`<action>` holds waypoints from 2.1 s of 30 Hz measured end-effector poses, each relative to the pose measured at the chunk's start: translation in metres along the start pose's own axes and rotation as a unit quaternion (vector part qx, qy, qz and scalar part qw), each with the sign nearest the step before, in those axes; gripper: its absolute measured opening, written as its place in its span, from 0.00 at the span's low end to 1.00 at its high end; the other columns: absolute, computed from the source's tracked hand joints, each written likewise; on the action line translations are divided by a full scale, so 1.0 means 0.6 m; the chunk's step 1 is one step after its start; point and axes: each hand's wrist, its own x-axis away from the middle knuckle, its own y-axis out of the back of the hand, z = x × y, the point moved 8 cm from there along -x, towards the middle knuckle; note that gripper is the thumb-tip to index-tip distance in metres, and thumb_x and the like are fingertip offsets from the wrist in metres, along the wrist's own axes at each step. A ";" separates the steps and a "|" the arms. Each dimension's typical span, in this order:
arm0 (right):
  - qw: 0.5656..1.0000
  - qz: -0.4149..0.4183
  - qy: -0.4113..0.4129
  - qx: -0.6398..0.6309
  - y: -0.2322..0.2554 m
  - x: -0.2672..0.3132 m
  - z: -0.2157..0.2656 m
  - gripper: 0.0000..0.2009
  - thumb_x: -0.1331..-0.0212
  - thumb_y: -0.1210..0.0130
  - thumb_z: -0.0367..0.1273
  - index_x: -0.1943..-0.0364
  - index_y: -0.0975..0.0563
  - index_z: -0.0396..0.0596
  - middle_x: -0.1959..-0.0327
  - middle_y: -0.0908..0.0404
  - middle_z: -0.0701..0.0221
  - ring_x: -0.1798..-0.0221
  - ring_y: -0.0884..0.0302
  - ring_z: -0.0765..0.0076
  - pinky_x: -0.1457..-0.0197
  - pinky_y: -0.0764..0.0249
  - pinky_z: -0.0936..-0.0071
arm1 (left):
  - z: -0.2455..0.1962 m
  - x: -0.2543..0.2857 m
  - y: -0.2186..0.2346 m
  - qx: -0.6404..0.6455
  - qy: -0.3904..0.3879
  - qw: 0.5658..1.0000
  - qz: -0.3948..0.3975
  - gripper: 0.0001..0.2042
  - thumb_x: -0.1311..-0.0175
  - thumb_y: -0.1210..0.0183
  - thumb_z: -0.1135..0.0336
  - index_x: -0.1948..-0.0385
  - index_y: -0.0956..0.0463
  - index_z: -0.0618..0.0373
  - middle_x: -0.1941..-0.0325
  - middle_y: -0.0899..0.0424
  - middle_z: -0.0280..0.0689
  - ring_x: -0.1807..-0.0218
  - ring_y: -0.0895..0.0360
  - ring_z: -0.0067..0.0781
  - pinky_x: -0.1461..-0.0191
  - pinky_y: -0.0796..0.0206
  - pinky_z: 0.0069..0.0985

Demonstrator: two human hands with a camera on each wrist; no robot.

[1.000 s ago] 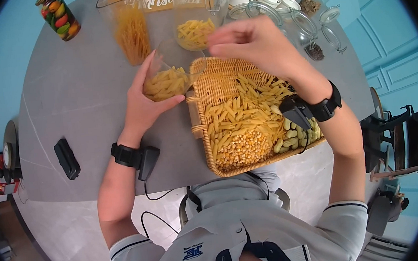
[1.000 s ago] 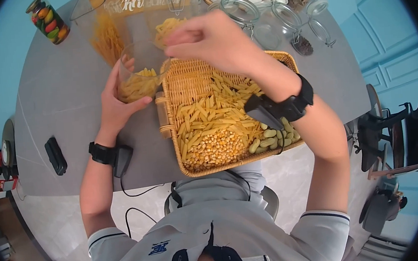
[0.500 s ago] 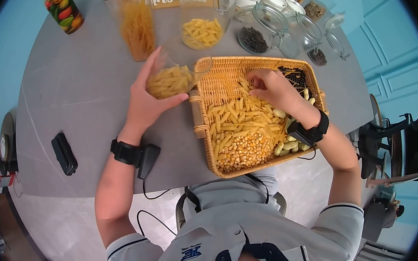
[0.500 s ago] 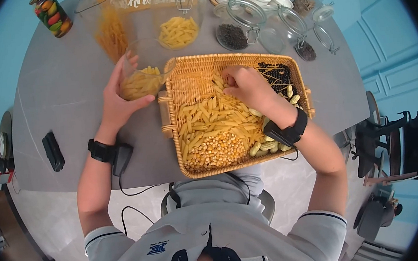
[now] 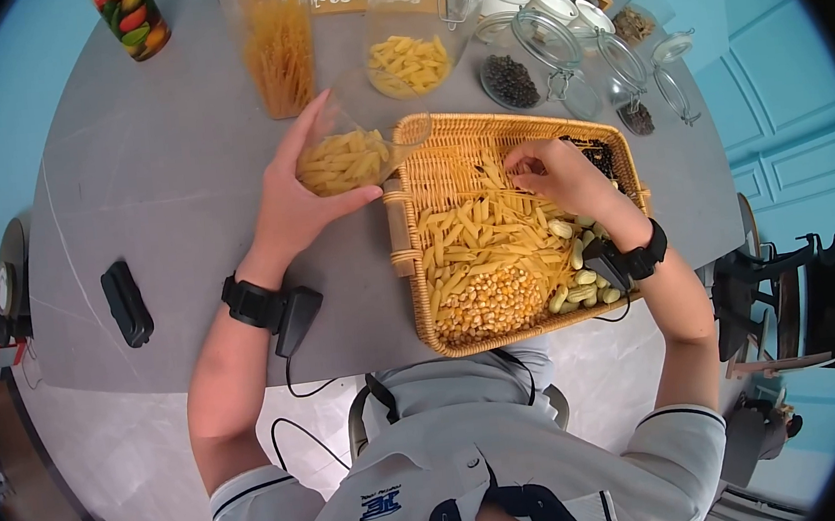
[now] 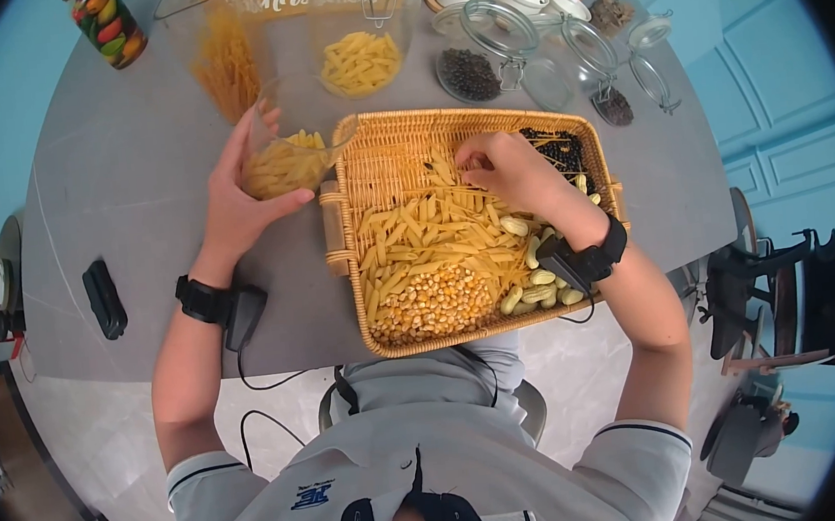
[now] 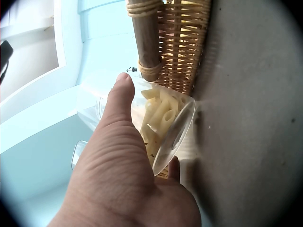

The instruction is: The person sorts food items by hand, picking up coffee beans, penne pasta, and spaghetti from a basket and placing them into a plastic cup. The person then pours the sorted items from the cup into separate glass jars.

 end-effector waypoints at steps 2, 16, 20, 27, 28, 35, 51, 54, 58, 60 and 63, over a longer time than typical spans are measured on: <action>0.999 -0.007 0.033 0.020 0.001 -0.001 0.003 0.06 0.42 0.36 0.24 0.63 0.21 0.38 0.74 0.23 0.71 0.71 0.26 0.75 0.64 0.29 0.73 | 0.001 -0.001 0.001 -0.007 -0.005 1.000 -0.001 0.50 0.56 0.20 0.66 0.27 0.40 0.55 0.29 0.29 0.41 0.31 0.30 0.31 0.28 0.38 0.30; 1.000 -0.018 0.003 0.020 -0.014 -0.030 0.047 0.10 0.47 0.33 0.26 0.63 0.21 0.36 0.72 0.19 0.57 0.67 0.19 0.53 0.61 0.26 0.62 | 0.001 -0.002 -0.001 -0.023 0.010 0.999 0.023 0.52 0.54 0.21 0.69 0.25 0.46 0.59 0.26 0.34 0.45 0.26 0.35 0.37 0.25 0.41 0.32; 0.995 -0.030 0.065 0.074 -0.022 -0.031 0.057 0.11 0.48 0.32 0.25 0.65 0.22 0.37 0.71 0.19 0.58 0.65 0.20 0.53 0.61 0.27 0.63 | 0.001 -0.002 -0.002 -0.010 0.005 1.000 0.021 0.52 0.54 0.21 0.69 0.25 0.45 0.59 0.26 0.34 0.45 0.27 0.35 0.37 0.25 0.41 0.32; 0.993 -0.007 0.084 0.077 -0.028 -0.032 0.060 0.11 0.48 0.33 0.24 0.65 0.25 0.37 0.69 0.20 0.57 0.63 0.21 0.50 0.59 0.27 0.61 | -0.001 -0.001 0.000 -0.004 0.006 1.000 0.008 0.51 0.56 0.20 0.67 0.26 0.42 0.56 0.28 0.30 0.42 0.29 0.32 0.33 0.27 0.39 0.31; 0.994 -0.005 0.083 0.073 -0.028 -0.031 0.060 0.11 0.48 0.33 0.24 0.65 0.25 0.37 0.68 0.20 0.57 0.63 0.21 0.49 0.59 0.27 0.61 | 0.001 -0.001 0.001 -0.003 0.007 1.000 0.000 0.50 0.56 0.20 0.66 0.27 0.40 0.55 0.29 0.29 0.41 0.31 0.31 0.32 0.28 0.38 0.30; 0.984 -0.024 0.121 0.127 -0.029 -0.020 0.060 0.10 0.46 0.35 0.23 0.63 0.25 0.36 0.66 0.20 0.56 0.62 0.21 0.48 0.57 0.27 0.59 | 0.003 -0.001 0.001 -0.004 0.004 1.000 0.001 0.50 0.56 0.20 0.65 0.27 0.40 0.54 0.28 0.30 0.41 0.30 0.31 0.32 0.28 0.38 0.30; 0.968 -0.039 0.147 -0.198 0.081 -0.055 0.219 0.09 0.33 0.39 0.28 0.52 0.20 0.38 0.62 0.19 0.76 0.62 0.23 0.83 0.57 0.24 0.82 | 0.000 -0.002 -0.002 -0.015 0.005 1.000 0.023 0.51 0.54 0.21 0.69 0.25 0.45 0.59 0.27 0.32 0.45 0.29 0.33 0.33 0.26 0.39 0.30; 0.965 -0.031 0.176 -0.191 0.059 -0.072 0.249 0.11 0.33 0.40 0.28 0.50 0.20 0.37 0.58 0.16 0.71 0.55 0.19 0.80 0.51 0.21 0.81 | 0.000 -0.003 -0.004 -0.005 0.008 1.000 0.024 0.51 0.54 0.21 0.69 0.26 0.45 0.60 0.28 0.32 0.45 0.29 0.33 0.33 0.27 0.39 0.30; 0.939 -0.022 0.178 -0.294 0.056 -0.081 0.225 0.16 0.36 0.38 0.28 0.49 0.21 0.29 0.55 0.14 0.61 0.52 0.17 0.73 0.50 0.21 0.76 | -0.003 -0.002 -0.002 -0.014 0.007 1.000 0.022 0.51 0.54 0.21 0.69 0.26 0.45 0.60 0.28 0.32 0.45 0.29 0.33 0.32 0.27 0.39 0.30; 0.904 -0.015 0.126 -0.409 0.062 -0.079 0.193 0.15 0.36 0.38 0.28 0.49 0.21 0.31 0.54 0.14 0.61 0.52 0.16 0.70 0.49 0.20 0.75 | 0.003 0.000 0.000 -0.009 0.008 1.000 0.004 0.50 0.56 0.20 0.66 0.27 0.41 0.56 0.30 0.29 0.43 0.30 0.31 0.33 0.28 0.38 0.31; 0.901 -0.020 0.098 -0.422 0.066 -0.081 0.128 0.13 0.36 0.38 0.27 0.50 0.19 0.34 0.55 0.13 0.62 0.52 0.15 0.68 0.48 0.19 0.72 | 0.005 0.000 0.003 -0.010 0.003 1.000 -0.004 0.50 0.57 0.19 0.63 0.27 0.39 0.53 0.31 0.27 0.42 0.31 0.30 0.34 0.28 0.38 0.31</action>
